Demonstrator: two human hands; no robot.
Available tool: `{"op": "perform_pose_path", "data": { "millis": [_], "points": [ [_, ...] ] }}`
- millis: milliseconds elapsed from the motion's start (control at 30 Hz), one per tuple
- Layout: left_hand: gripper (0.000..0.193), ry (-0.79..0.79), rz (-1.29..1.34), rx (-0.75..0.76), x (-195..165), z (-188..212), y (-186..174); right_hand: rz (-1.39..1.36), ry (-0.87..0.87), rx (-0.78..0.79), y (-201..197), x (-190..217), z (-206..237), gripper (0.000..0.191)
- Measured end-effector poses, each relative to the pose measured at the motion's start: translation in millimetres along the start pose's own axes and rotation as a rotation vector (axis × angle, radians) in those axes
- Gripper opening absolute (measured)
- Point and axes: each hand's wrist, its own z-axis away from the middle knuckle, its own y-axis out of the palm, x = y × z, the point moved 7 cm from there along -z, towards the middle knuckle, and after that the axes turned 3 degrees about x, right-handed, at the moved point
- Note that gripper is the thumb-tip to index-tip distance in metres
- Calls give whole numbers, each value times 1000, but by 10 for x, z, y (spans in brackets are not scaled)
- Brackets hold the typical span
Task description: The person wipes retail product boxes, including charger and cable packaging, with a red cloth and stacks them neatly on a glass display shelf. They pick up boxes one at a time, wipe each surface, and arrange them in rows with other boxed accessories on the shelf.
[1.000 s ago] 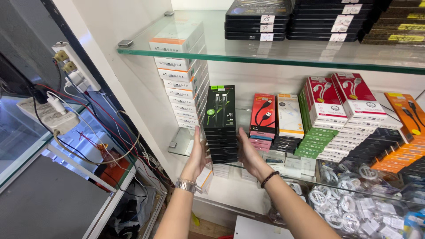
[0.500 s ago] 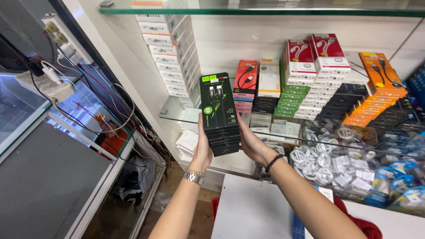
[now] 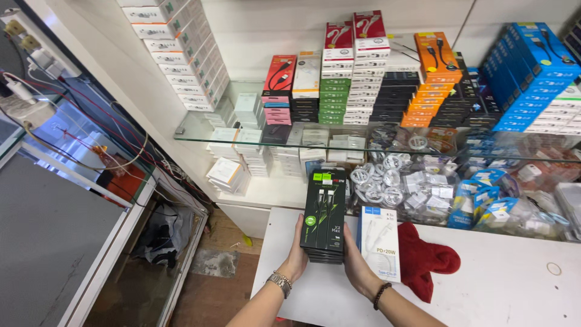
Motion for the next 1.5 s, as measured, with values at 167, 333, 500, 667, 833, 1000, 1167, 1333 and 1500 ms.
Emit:
{"op": "perform_pose_path", "data": {
  "millis": [167, 333, 500, 667, 833, 1000, 1167, 1333, 1500],
  "points": [
    [96, -109, -51, -36, 359, -201, 20, -74, 81, -130, -352, -362, -104, 82],
    [98, -184, -33, 2, 385, -245, 130, -64, 204, -1, -563, -303, -86, 65],
    [102, -275, -11, 39, 378, -292, 286, 450, 97, -123, -1255, 275, 71, 47],
    [103, -256, -52, 98, 494, -323, 591, 496, 7, -326, -1632, 583, 156, 37],
    [101, -313, -132, 29, 579, -355, 654, 729, -197, -515, -1663, 944, 30, 36],
    [82, 186, -401, -238, -303, -460, 325, 843, -397, -571, -1261, 1545, -258, 34],
    [57, 639, -423, -648, -1819, -240, -160, 698, -458, -238, -247, 1968, -744, 34],
    [66, 727, -92, -644, -3063, -124, -488, 523, -265, 87, 929, 2134, -1192, 36],
    [72, 750, 113, -546, -3827, -173, -847, 284, -175, 263, 1970, 2317, -1583, 43]
  ]
}}
